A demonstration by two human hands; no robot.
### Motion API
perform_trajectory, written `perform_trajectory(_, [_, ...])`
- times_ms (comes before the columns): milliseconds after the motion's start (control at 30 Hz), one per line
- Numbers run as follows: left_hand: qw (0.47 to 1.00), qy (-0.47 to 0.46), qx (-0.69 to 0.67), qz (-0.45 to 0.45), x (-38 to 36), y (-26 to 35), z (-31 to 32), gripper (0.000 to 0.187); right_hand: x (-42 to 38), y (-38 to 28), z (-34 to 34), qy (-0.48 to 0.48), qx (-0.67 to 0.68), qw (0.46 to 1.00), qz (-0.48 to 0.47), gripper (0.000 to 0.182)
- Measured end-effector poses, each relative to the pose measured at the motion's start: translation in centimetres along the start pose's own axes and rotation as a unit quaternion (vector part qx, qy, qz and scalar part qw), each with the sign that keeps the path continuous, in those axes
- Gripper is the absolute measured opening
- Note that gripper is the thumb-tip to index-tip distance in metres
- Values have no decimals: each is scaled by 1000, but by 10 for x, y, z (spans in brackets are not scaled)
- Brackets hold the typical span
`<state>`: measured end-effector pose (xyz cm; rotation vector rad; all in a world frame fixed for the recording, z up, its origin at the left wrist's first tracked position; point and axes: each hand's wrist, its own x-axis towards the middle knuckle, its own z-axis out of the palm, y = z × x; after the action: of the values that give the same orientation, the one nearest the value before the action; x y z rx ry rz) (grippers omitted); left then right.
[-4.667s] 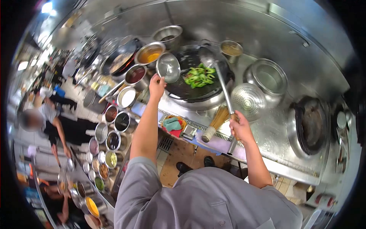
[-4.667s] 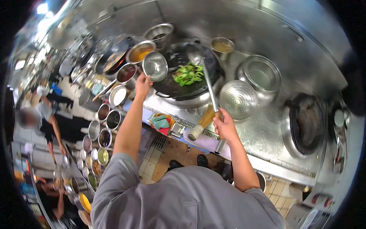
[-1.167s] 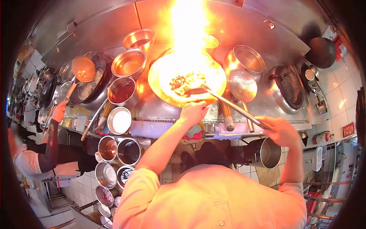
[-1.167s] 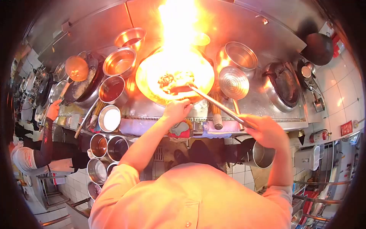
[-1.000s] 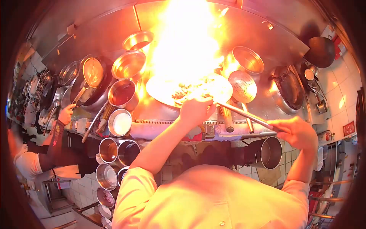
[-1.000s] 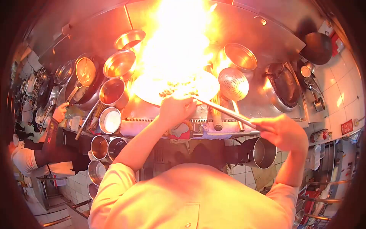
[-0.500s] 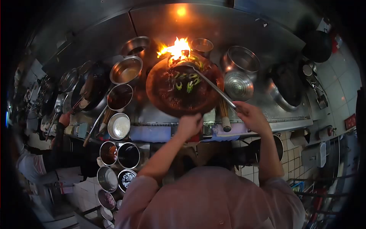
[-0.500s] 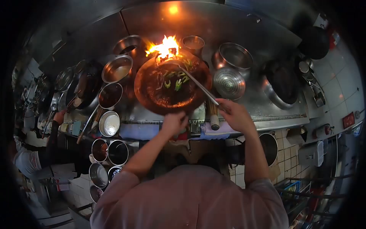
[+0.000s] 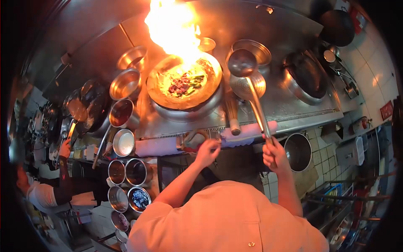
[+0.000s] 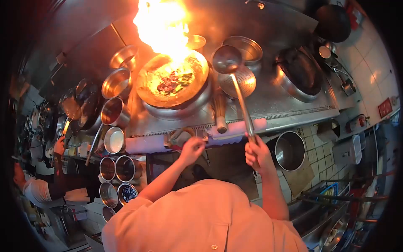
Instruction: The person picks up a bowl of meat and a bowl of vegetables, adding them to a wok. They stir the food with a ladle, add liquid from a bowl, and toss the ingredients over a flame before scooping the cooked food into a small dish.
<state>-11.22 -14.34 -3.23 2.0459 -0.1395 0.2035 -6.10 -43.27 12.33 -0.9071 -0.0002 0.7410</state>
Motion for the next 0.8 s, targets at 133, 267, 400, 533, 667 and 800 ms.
perform_trajectory(133, [918, -79, -127, -368, -101, -163, 38, 36, -105, 6, -44, 148, -30, 988, 14, 36])
perform_trajectory(267, [783, 179, -349, -482, -95, -218, -2, 21, -199, 3, -81, 365, -244, 898, 30, 41])
perform_trajectory(400, [768, 182, -423, -445, -89, -162, 41, 23, -242, -19, -127, 424, -528, 730, 92, 33])
perform_trajectory(533, [794, 88, -261, -542, -179, -114, 61, 31, -241, 3, -219, 438, -644, 620, 88, 25])
perform_trajectory(667, [757, 14, -211, -618, -290, -107, 33, 29, -187, 38, -300, 533, -530, 643, 147, 22])
perform_trajectory(800, [684, -78, -229, -688, -313, -105, -4, 25, -119, 102, -357, 545, -553, 621, 107, 22])
